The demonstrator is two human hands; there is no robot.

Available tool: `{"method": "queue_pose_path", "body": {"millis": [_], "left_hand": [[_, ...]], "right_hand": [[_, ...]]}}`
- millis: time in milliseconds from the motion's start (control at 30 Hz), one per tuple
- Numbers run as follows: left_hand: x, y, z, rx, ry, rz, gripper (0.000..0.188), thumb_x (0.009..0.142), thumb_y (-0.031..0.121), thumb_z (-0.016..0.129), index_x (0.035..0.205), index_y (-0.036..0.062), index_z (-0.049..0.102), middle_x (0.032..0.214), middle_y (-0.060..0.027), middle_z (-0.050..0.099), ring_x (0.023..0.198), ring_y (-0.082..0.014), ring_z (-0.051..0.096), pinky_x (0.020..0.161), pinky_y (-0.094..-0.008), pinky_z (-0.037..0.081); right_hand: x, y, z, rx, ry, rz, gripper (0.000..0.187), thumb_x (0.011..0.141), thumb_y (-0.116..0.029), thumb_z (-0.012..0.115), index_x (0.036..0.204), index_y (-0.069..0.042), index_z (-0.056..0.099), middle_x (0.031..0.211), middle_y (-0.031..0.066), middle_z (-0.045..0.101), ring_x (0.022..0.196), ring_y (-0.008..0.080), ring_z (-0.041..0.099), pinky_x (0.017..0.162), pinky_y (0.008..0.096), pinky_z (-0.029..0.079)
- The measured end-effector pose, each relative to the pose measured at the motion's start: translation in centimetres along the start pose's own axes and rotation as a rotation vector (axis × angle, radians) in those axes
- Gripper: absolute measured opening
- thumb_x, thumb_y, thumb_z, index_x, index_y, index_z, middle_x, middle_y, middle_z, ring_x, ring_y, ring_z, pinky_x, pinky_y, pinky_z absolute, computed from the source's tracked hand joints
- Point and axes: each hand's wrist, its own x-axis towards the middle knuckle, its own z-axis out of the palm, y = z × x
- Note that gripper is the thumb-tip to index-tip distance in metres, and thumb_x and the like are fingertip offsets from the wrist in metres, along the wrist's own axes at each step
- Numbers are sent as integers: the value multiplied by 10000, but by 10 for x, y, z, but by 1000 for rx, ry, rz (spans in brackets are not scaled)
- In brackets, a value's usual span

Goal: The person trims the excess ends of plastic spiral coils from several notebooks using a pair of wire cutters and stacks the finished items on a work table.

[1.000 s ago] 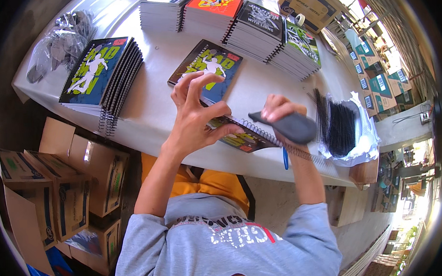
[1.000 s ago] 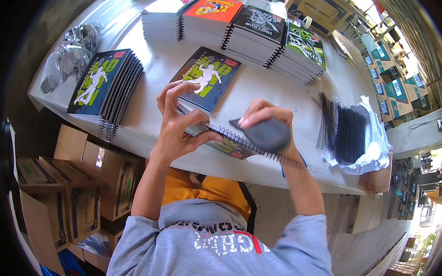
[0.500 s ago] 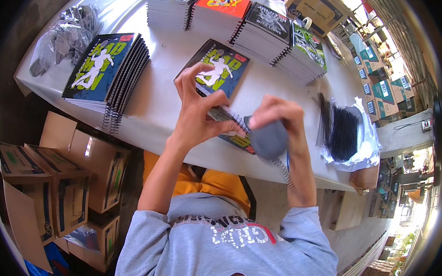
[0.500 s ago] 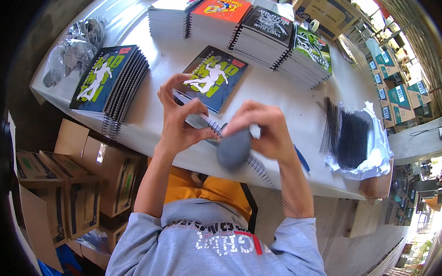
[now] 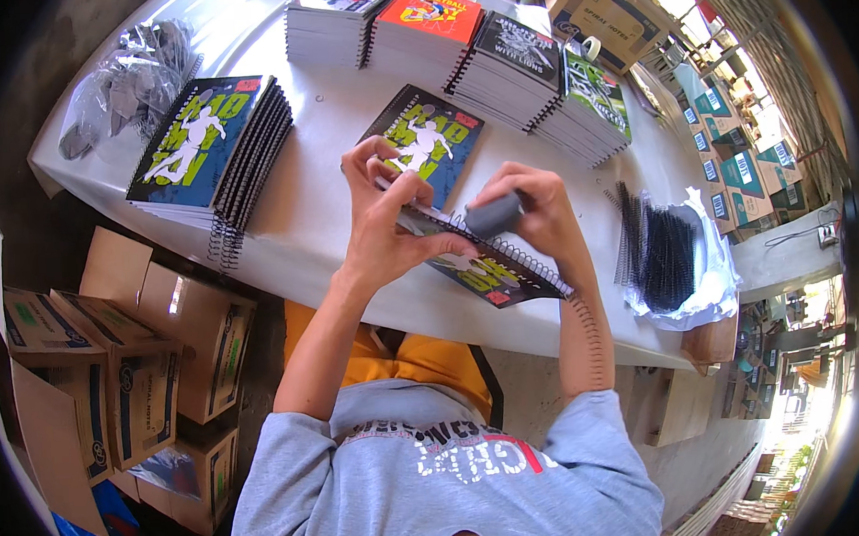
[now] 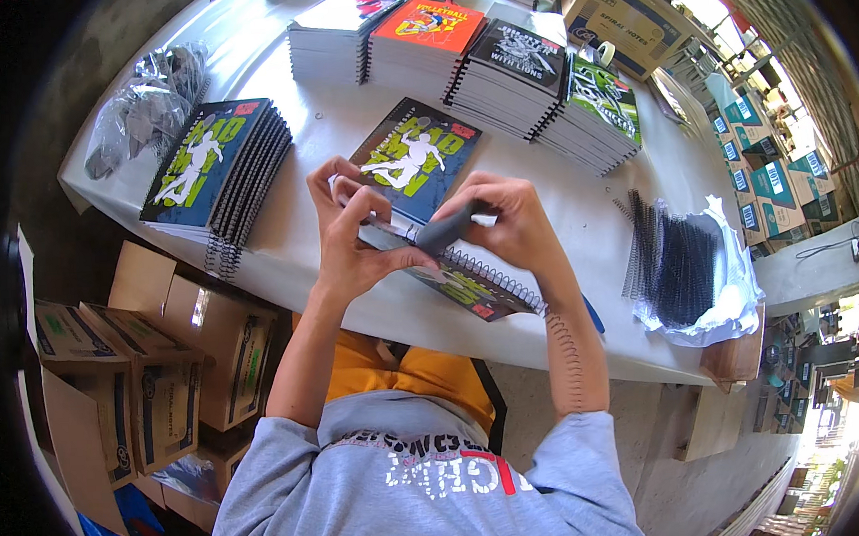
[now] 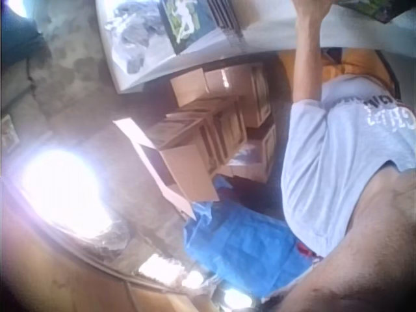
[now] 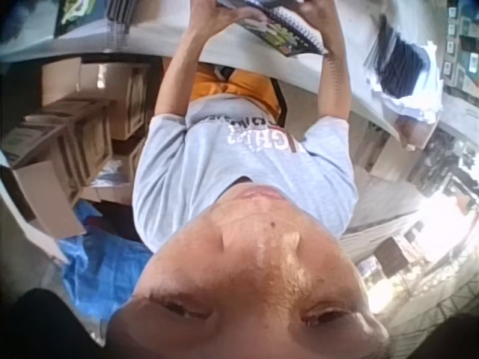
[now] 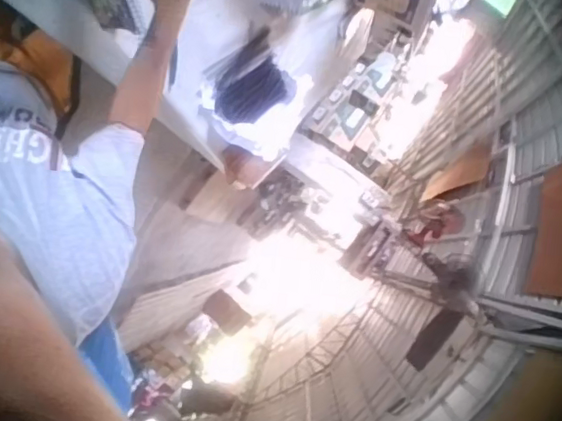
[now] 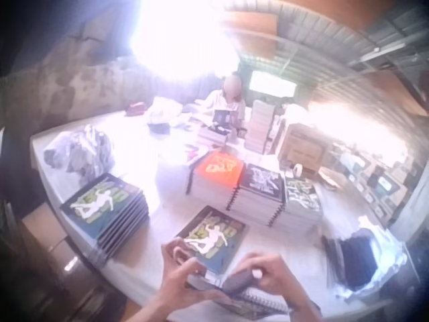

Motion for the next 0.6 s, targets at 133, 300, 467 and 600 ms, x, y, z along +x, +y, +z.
{"method": "queue_pose_path", "body": {"millis": [133,300,467,600], "left_hand": [[-3,-6,5,-19,3,36,617,374,392,906,806,104,572,1127,-122,284,967,-247,389,755,-357,452],[-7,-12,15,-57,67,-1,803,413,457,868,1069,138,532,1142,-145,325,1125,-307,352,901,-415,401],[-6,-18,12,-71,-11,4,567,485,387,863,912,115,609,1091,-134,372,1096,-310,376,886,-418,388],[-5,-16,12,-83,-33,21,525,523,339,860,896,94,583,1060,-138,397,1044,-302,403,876,-409,380]], "right_hand": [[-5,12,-2,355,-2,-116,274,606,118,647,826,-35,704,786,73,635,711,146,595,656,263,479],[-5,17,-2,185,164,119,288,602,142,621,837,-5,701,786,76,626,715,151,598,653,263,474],[1,14,7,-20,138,105,295,590,131,644,838,-15,705,779,82,622,733,156,599,678,254,471],[-4,-4,0,149,89,-87,284,612,115,667,854,-29,702,775,72,627,731,152,601,668,274,487]]}}
